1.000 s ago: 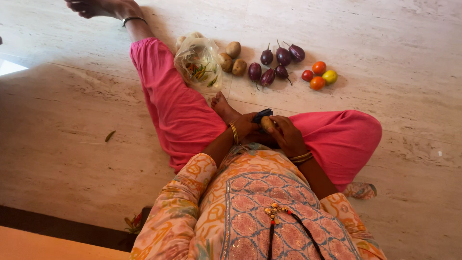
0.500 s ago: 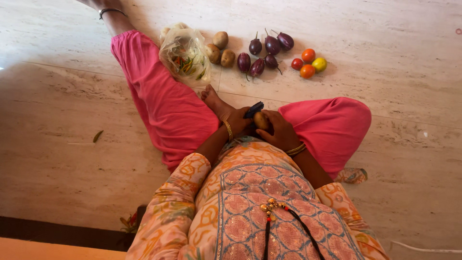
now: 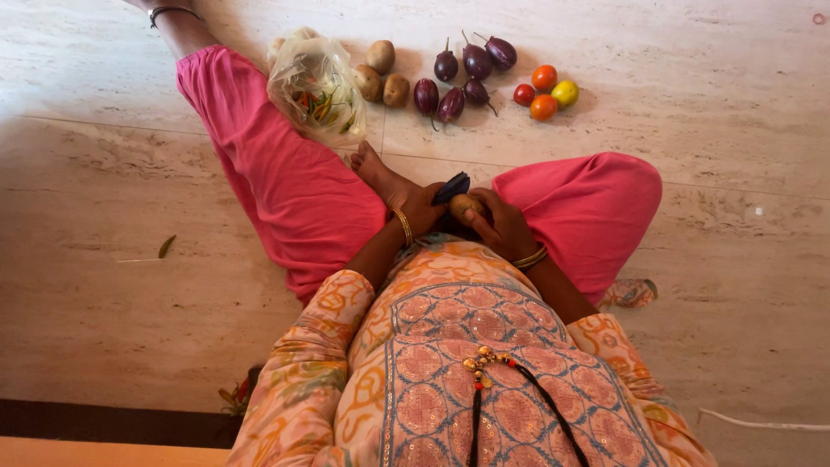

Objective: The person sits on the floor and peels a tomato and a potato using a peeler. They handle the vegetables one at a time, rotating them to remove the skin, and place the peeled items back on the floor among other vegetables.

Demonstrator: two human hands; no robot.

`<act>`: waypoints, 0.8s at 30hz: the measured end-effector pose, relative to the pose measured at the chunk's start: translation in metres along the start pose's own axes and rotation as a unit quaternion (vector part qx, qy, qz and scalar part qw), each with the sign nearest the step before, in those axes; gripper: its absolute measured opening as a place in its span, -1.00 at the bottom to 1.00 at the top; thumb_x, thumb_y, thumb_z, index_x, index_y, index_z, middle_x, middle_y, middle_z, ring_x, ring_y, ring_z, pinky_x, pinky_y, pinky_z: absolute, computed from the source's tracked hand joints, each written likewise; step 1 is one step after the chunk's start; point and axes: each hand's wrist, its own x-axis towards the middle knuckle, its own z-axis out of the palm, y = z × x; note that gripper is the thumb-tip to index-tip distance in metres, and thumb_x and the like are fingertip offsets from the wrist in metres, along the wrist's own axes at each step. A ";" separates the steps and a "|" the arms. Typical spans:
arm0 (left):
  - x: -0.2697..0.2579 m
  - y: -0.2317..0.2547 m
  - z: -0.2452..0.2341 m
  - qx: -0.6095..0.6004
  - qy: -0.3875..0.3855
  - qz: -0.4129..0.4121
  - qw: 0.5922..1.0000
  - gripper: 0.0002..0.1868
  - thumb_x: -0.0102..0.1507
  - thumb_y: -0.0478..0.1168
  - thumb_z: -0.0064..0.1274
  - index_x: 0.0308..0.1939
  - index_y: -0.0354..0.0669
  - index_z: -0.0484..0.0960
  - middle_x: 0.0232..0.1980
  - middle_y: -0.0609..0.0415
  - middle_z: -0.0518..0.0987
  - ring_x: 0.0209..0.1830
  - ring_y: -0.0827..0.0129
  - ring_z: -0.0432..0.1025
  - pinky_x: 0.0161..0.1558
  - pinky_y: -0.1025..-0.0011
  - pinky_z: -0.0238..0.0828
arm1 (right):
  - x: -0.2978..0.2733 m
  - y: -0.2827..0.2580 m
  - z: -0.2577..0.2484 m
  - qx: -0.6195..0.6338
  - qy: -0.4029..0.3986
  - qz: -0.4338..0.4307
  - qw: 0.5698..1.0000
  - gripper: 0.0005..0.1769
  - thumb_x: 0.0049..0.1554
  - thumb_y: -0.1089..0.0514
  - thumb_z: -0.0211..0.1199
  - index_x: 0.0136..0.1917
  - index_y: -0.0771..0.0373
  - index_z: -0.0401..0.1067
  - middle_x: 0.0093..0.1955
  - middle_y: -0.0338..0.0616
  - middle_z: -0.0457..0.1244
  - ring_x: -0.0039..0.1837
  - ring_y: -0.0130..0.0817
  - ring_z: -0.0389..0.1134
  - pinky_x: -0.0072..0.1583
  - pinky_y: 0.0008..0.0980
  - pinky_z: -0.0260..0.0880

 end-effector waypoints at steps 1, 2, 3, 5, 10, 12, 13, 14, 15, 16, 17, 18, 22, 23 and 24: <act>-0.001 0.001 0.001 0.038 0.004 0.012 0.999 -0.53 0.22 -0.39 0.08 0.23 -0.30 0.49 -0.04 -0.15 0.68 -0.07 0.21 0.57 -0.02 0.35 0.53 | -0.001 0.000 0.000 0.005 0.001 0.004 1.000 -0.54 0.27 -0.01 0.20 0.33 0.30 0.34 0.11 0.16 0.38 0.12 -0.03 0.47 0.13 -0.23 0.46; -0.002 0.003 0.001 0.077 0.009 0.025 0.997 -0.53 0.21 -0.40 0.09 0.23 -0.31 0.51 -0.08 -0.19 0.68 -0.10 0.18 0.58 -0.05 0.33 0.52 | -0.002 0.000 0.000 0.009 0.002 0.008 1.000 -0.55 0.28 0.00 0.19 0.33 0.29 0.34 0.10 0.15 0.38 0.11 -0.04 0.48 0.13 -0.23 0.46; -0.002 0.004 0.000 0.115 0.013 0.037 0.993 -0.53 0.20 -0.41 0.10 0.22 -0.32 0.52 -0.11 -0.22 0.68 -0.13 0.15 0.58 -0.07 0.31 0.51 | -0.001 0.001 0.000 0.009 0.007 0.011 1.000 -0.55 0.28 -0.01 0.19 0.33 0.29 0.34 0.10 0.15 0.38 0.11 -0.05 0.48 0.13 -0.23 0.46; -0.004 0.005 0.002 0.088 -0.005 0.056 0.995 -0.54 0.21 -0.42 0.05 0.23 -0.33 0.50 -0.09 -0.21 0.68 -0.12 0.14 0.58 -0.05 0.31 0.52 | -0.003 0.004 0.001 0.010 0.015 0.020 1.000 -0.55 0.29 -0.02 0.19 0.32 0.29 0.34 0.10 0.15 0.39 0.13 -0.06 0.49 0.13 -0.23 0.47; -0.007 0.010 0.004 0.093 -0.011 0.083 0.992 -0.54 0.20 -0.43 0.02 0.22 -0.32 0.51 -0.09 -0.23 0.67 -0.11 0.11 0.59 -0.04 0.30 0.53 | -0.003 0.008 0.001 0.005 0.009 0.027 1.000 -0.54 0.31 -0.02 0.15 0.34 0.30 0.32 0.13 0.19 0.39 0.17 -0.04 0.48 0.14 -0.21 0.46; -0.008 0.011 0.006 0.096 -0.010 0.086 0.992 -0.55 0.19 -0.43 0.02 0.19 -0.31 0.53 -0.09 -0.23 0.68 -0.11 0.10 0.59 -0.04 0.29 0.53 | -0.004 0.008 0.003 0.011 0.007 0.027 1.000 -0.55 0.32 -0.03 0.14 0.35 0.29 0.32 0.12 0.19 0.39 0.18 -0.04 0.48 0.15 -0.21 0.46; -0.009 0.011 0.007 0.104 -0.008 0.095 0.990 -0.57 0.19 -0.44 0.02 0.16 -0.31 0.55 -0.09 -0.24 0.68 -0.10 0.10 0.59 -0.03 0.28 0.52 | -0.005 0.009 0.003 0.012 0.006 0.033 0.999 -0.55 0.32 -0.03 0.13 0.35 0.29 0.33 0.11 0.18 0.39 0.17 -0.04 0.49 0.14 -0.22 0.46; -0.009 0.011 0.008 0.113 -0.008 0.105 0.988 -0.59 0.19 -0.44 0.02 0.14 -0.32 0.57 -0.09 -0.24 0.68 -0.10 0.09 0.58 -0.02 0.28 0.52 | -0.005 0.010 0.003 0.012 0.007 0.039 0.999 -0.55 0.32 -0.04 0.13 0.35 0.28 0.33 0.10 0.18 0.40 0.17 -0.05 0.49 0.13 -0.22 0.47; -0.010 0.011 0.008 0.121 -0.007 0.115 0.986 -0.61 0.18 -0.44 0.03 0.12 -0.32 0.58 -0.09 -0.25 0.68 -0.09 0.08 0.58 -0.01 0.27 0.52 | -0.005 0.011 0.003 0.010 0.008 0.039 0.999 -0.55 0.33 -0.03 0.12 0.35 0.28 0.33 0.10 0.18 0.40 0.16 -0.05 0.49 0.13 -0.23 0.46; -0.010 0.011 0.008 0.121 -0.009 0.118 0.986 -0.61 0.18 -0.45 0.03 0.10 -0.32 0.59 -0.10 -0.25 0.68 -0.09 0.08 0.58 -0.01 0.26 0.52 | -0.006 0.012 0.003 0.007 0.010 0.039 0.999 -0.56 0.33 -0.03 0.12 0.34 0.28 0.33 0.09 0.18 0.40 0.16 -0.05 0.49 0.12 -0.23 0.46; -0.010 0.012 0.008 0.120 -0.011 0.121 0.985 -0.62 0.17 -0.45 0.02 0.09 -0.33 0.59 -0.10 -0.25 0.67 -0.08 0.07 0.58 0.00 0.26 0.51 | -0.007 0.014 0.003 0.004 0.012 0.039 0.999 -0.57 0.34 -0.02 0.11 0.34 0.28 0.34 0.09 0.19 0.39 0.16 -0.06 0.49 0.12 -0.23 0.46; -0.009 0.013 0.009 0.119 -0.013 0.125 0.985 -0.63 0.17 -0.45 0.02 0.08 -0.33 0.59 -0.10 -0.26 0.67 -0.08 0.07 0.58 0.00 0.25 0.51 | -0.007 0.015 0.002 0.010 0.017 0.042 0.999 -0.58 0.34 -0.02 0.11 0.33 0.29 0.35 0.06 0.17 0.39 0.12 -0.10 0.49 0.10 -0.25 0.46; -0.012 0.021 0.005 0.097 -0.031 0.098 0.990 -0.62 0.18 -0.44 0.00 0.09 -0.34 0.57 -0.09 -0.25 0.67 -0.08 0.07 0.58 -0.01 0.26 0.50 | -0.005 0.022 0.001 0.039 0.036 0.082 0.995 -0.62 0.35 -0.02 0.10 0.28 0.28 0.39 -0.11 0.05 0.38 -0.09 -0.28 0.42 -0.04 -0.33 0.41; -0.013 0.023 0.004 0.112 -0.030 0.093 0.989 -0.64 0.19 -0.43 0.01 0.08 -0.34 0.58 -0.09 -0.25 0.67 -0.09 0.06 0.58 0.00 0.26 0.51 | -0.004 0.024 0.001 0.048 0.040 0.099 0.993 -0.62 0.35 -0.02 0.09 0.27 0.27 0.41 -0.16 0.02 0.37 -0.15 -0.32 0.39 -0.09 -0.34 0.39; -0.015 0.024 0.004 0.128 -0.030 0.087 0.988 -0.66 0.19 -0.42 0.03 0.06 -0.34 0.60 -0.10 -0.25 0.67 -0.09 0.05 0.59 0.00 0.26 0.51 | -0.004 0.025 0.001 0.050 0.043 0.087 0.994 -0.64 0.36 -0.01 0.09 0.26 0.27 0.41 -0.17 0.00 0.37 -0.15 -0.35 0.38 -0.09 -0.36 0.39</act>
